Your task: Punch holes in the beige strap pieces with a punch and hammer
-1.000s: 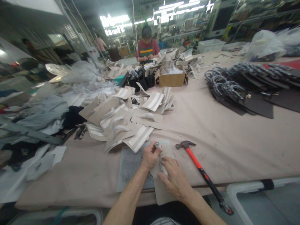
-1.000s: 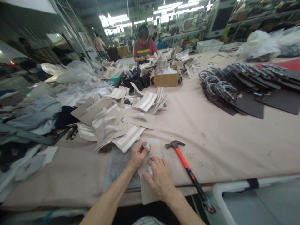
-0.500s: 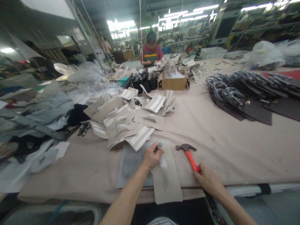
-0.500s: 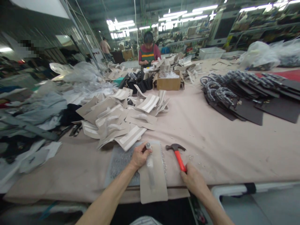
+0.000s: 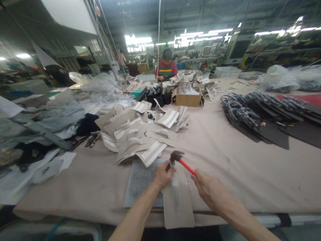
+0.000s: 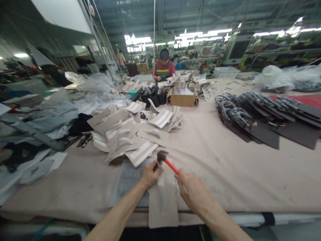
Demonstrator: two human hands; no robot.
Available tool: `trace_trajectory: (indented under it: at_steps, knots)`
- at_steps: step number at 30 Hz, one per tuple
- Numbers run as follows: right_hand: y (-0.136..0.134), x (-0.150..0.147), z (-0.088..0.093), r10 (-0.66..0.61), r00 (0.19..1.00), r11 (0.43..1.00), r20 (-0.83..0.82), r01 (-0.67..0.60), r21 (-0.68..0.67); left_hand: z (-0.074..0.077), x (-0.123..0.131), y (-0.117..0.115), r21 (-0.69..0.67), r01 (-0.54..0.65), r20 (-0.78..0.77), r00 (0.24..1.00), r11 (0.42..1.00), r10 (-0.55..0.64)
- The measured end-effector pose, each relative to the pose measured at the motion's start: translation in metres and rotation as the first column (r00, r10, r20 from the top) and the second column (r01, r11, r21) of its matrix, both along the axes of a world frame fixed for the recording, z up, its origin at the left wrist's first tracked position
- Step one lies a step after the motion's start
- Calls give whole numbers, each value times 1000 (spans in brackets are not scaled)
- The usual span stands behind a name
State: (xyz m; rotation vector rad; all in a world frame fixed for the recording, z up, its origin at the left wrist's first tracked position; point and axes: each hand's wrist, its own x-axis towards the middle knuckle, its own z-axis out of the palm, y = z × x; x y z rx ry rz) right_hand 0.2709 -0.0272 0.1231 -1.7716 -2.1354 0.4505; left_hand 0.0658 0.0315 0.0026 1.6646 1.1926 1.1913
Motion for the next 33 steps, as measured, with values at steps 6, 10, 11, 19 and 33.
trace_trajectory:
  at_steps: [6,10,11,19,33]
  knots:
    - [1,-2,38,-50,995,963,-81,70,262,0,-2,1,43,-19,-62,998,999,22]
    - [-5,-7,29,-127,981,924,-150,172,342,-2,-3,1,31,-7,-67,998,999,9]
    - [-7,-6,18,-105,992,957,-66,119,266,-3,-3,1,17,-6,-58,998,1000,7]
    - [-2,30,-40,4,977,979,213,39,-199,0,-2,-1,5,14,-28,999,1000,-14]
    - [-11,-32,-62,567,758,754,321,-635,166,-2,1,2,-44,-24,38,999,999,25]
